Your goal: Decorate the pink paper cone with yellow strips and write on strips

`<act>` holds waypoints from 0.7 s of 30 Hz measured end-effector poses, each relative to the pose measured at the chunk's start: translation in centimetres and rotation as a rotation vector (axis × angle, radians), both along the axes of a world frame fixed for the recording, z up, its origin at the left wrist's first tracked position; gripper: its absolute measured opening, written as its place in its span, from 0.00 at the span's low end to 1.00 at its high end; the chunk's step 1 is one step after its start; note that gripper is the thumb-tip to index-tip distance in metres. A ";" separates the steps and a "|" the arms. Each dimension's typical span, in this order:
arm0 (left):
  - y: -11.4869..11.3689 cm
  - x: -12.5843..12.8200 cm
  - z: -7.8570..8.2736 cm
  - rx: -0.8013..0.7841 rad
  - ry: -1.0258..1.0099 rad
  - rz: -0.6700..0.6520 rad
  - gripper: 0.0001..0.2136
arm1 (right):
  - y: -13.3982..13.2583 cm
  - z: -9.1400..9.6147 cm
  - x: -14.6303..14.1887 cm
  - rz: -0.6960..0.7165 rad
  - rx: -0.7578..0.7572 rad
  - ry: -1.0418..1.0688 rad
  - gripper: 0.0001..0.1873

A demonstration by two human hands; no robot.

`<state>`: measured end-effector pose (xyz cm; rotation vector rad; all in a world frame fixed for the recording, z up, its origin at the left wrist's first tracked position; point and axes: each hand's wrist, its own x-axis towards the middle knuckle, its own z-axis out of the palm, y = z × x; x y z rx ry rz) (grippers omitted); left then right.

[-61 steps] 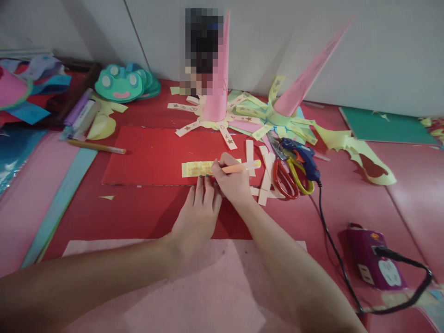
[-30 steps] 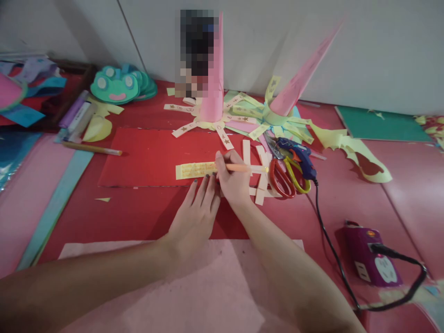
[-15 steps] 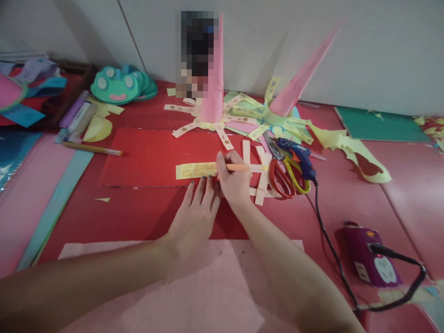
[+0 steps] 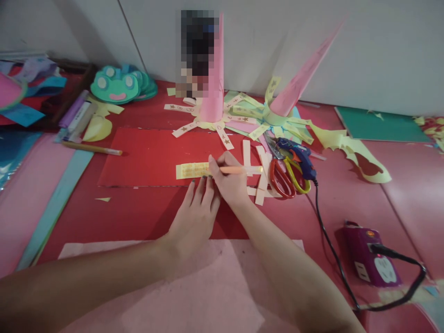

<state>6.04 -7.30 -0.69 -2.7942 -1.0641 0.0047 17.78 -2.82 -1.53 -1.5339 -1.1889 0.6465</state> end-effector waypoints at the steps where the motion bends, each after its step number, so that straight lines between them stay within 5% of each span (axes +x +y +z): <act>1: 0.0 0.0 0.1 0.001 -0.002 0.001 0.21 | 0.0 -0.1 0.0 0.009 -0.004 0.011 0.18; 21: 0.0 0.1 0.2 -0.011 -0.017 0.039 0.21 | -0.1 -0.2 0.1 0.058 -0.075 0.030 0.18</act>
